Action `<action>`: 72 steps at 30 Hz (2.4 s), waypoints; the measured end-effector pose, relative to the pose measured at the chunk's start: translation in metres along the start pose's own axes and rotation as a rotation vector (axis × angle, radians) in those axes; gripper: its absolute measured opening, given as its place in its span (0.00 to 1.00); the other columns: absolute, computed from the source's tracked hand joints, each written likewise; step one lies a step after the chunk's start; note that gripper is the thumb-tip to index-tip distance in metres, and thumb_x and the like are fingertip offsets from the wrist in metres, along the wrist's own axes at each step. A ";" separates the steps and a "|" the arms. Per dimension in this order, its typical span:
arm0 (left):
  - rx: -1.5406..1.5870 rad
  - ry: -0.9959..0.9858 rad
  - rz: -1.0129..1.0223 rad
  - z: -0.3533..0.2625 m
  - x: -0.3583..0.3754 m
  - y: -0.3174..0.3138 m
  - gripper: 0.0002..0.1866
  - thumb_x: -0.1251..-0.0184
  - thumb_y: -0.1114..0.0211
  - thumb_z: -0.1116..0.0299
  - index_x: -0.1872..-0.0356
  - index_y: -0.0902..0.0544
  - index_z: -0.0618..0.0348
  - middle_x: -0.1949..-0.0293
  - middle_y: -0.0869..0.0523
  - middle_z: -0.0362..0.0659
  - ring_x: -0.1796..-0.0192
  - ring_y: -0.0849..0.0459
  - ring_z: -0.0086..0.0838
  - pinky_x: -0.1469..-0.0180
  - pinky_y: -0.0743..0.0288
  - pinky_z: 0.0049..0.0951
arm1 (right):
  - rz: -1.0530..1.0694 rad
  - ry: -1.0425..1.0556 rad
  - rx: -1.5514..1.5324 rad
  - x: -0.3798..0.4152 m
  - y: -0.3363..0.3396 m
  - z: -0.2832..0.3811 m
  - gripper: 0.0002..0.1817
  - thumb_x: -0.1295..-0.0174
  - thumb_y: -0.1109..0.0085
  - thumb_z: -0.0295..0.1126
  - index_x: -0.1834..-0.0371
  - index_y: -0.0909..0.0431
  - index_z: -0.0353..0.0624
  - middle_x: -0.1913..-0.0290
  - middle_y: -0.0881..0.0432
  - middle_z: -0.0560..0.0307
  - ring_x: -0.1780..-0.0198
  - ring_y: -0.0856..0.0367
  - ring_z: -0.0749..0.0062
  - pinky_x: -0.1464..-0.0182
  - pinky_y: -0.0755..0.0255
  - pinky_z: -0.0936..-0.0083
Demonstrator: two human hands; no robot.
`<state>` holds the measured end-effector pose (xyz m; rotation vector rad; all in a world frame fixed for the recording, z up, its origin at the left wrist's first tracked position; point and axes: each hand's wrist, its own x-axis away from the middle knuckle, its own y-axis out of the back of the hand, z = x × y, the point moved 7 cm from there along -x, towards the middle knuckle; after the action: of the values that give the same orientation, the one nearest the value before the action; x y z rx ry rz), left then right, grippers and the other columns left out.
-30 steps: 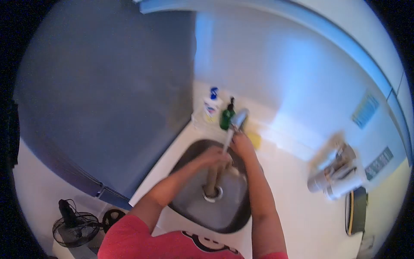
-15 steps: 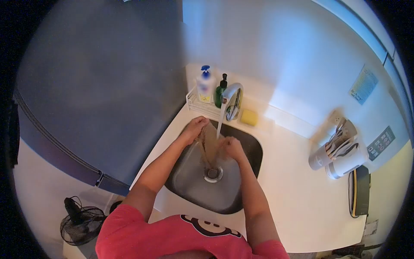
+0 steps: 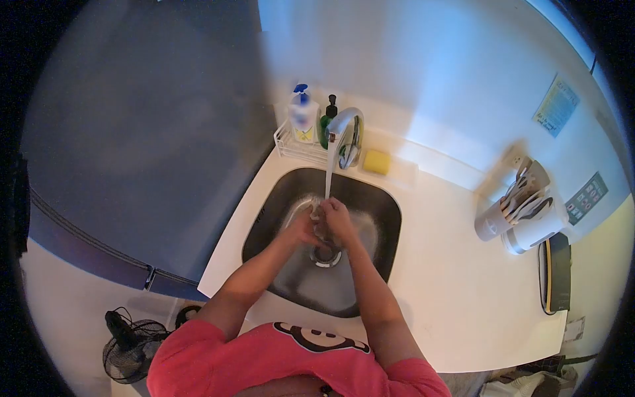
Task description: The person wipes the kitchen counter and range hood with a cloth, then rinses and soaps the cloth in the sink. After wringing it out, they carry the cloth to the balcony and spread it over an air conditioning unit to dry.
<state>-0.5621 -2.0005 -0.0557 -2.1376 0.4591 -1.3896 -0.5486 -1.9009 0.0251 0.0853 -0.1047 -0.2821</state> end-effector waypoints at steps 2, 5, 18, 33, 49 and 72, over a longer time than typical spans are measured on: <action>0.113 -0.090 0.326 0.005 -0.028 -0.002 0.19 0.36 0.50 0.55 0.51 0.24 0.55 0.55 0.19 0.45 0.52 0.21 0.33 0.46 0.30 0.39 | -0.002 -0.106 -0.291 0.002 -0.004 -0.008 0.13 0.39 0.48 0.39 0.75 0.27 0.41 0.76 0.25 0.62 0.73 0.30 0.78 0.68 0.37 0.81; -0.365 -0.570 0.501 -0.005 -0.052 0.001 0.18 0.34 0.53 0.58 0.54 0.24 0.60 0.53 0.20 0.48 0.51 0.21 0.37 0.45 0.30 0.42 | -0.212 0.027 -0.237 -0.015 0.020 -0.030 0.15 0.37 0.50 0.45 0.72 0.28 0.45 0.76 0.29 0.65 0.75 0.33 0.80 0.71 0.38 0.80; 0.075 -0.122 -0.127 0.006 0.002 0.004 0.19 0.36 0.50 0.52 0.54 0.25 0.56 0.53 0.21 0.47 0.48 0.24 0.38 0.45 0.31 0.46 | -0.360 0.000 -0.242 -0.035 0.019 -0.076 0.19 0.46 0.37 0.45 0.79 0.30 0.43 0.77 0.25 0.59 0.75 0.31 0.78 0.71 0.34 0.77; -0.792 -1.390 -0.420 -0.011 0.060 -0.038 0.11 0.44 0.35 0.67 0.62 0.23 0.60 0.67 0.18 0.46 0.63 0.20 0.32 0.60 0.28 0.29 | -0.199 -0.134 -0.918 -0.015 -0.016 -0.123 0.23 0.40 0.47 0.53 0.63 0.29 0.40 0.66 0.24 0.57 0.66 0.25 0.70 0.62 0.29 0.73; 0.336 -0.594 -0.224 -0.034 -0.047 0.027 0.22 0.33 0.50 0.48 0.71 0.24 0.59 0.71 0.23 0.41 0.67 0.22 0.31 0.67 0.28 0.32 | -0.067 -0.056 -0.225 0.013 -0.003 -0.050 0.27 0.41 0.49 0.56 0.55 0.28 0.40 0.59 0.25 0.54 0.56 0.25 0.69 0.55 0.29 0.75; -0.576 -1.246 -0.149 -0.020 0.052 -0.045 0.25 0.33 0.48 0.53 0.84 0.28 0.64 0.86 0.28 0.40 0.82 0.31 0.26 0.76 0.37 0.29 | 0.330 -0.499 -1.058 -0.030 -0.039 -0.127 0.19 0.34 0.59 0.44 0.58 0.25 0.40 0.58 0.22 0.53 0.57 0.23 0.61 0.54 0.29 0.66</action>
<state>-0.5600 -1.9989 0.0155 -3.0024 0.1748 0.2564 -0.5730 -1.9216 -0.1073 -1.0503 -0.4459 0.0043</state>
